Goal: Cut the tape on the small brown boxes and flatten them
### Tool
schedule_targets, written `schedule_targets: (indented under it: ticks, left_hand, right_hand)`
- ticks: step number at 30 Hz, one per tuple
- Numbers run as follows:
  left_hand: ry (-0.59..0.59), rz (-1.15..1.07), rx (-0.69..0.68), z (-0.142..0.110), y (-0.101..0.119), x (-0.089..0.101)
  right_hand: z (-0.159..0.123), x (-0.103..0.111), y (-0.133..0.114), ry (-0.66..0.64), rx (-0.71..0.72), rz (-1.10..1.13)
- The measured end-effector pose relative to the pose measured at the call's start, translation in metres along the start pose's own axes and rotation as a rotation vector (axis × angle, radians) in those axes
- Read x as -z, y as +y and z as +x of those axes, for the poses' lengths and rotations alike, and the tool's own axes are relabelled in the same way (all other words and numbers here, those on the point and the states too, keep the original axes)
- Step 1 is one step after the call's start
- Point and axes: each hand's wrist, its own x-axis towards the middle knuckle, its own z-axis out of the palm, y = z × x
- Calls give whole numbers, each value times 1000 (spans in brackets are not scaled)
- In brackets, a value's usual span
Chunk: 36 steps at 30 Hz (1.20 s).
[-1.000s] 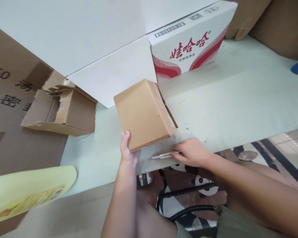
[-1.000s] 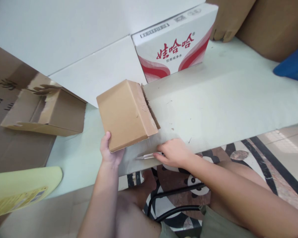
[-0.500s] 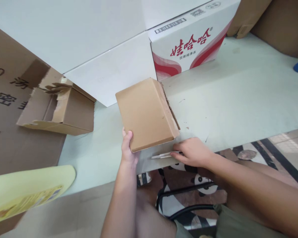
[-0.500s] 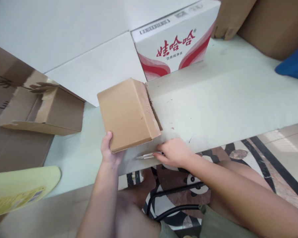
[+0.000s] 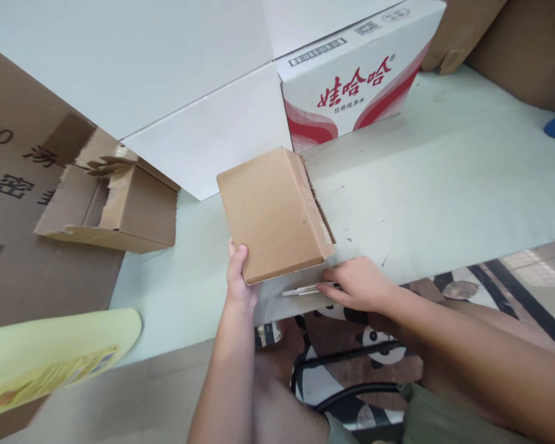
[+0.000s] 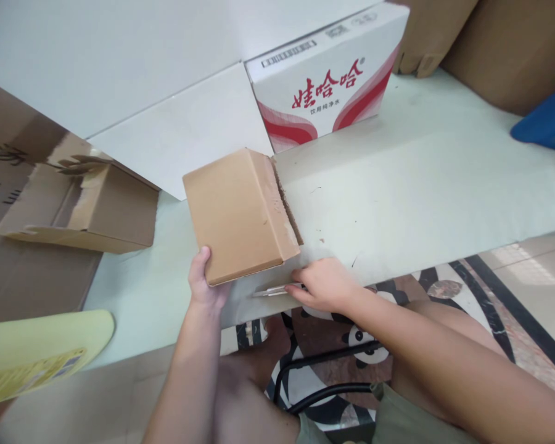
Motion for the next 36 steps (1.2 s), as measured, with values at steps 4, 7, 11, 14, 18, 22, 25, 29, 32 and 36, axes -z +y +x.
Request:
schedule_targets:
  ticks: [4, 7, 11, 14, 18, 22, 25, 29, 32, 36]
  left_hand:
    - [4, -4, 5, 0, 1, -1]
    - [2, -12, -3, 0, 1, -1]
    - [4, -17, -6, 0, 1, -1]
    - [-5, -21, -3, 0, 1, 0]
    - [1, -24, 2, 0, 2, -1]
    - [4, -8, 4, 0, 2, -2]
    - [-2, 8, 0, 0, 3, -2]
    - [-4, -10, 4, -1, 5, -3]
    - [-20, -4, -10, -1, 6, -3]
    - [-41, 17, -29, -1, 7, -2]
  right_hand:
    - [1, -1, 0, -4, 0, 8]
    - [1, 0, 0, -2, -1, 9]
    - [0, 1, 0, -1, 0, 5]
    - [1, 1, 0, -5, -3, 7]
    - [1, 0, 0, -6, -4, 11]
    - [1, 0, 1, -2, -7, 19]
    - [0, 1, 1, -3, -8, 23]
    - [0, 1, 0, -2, -11, 31]
    - [0, 1, 0, 7, -6, 37]
    - [0, 1, 1, -3, -7, 46]
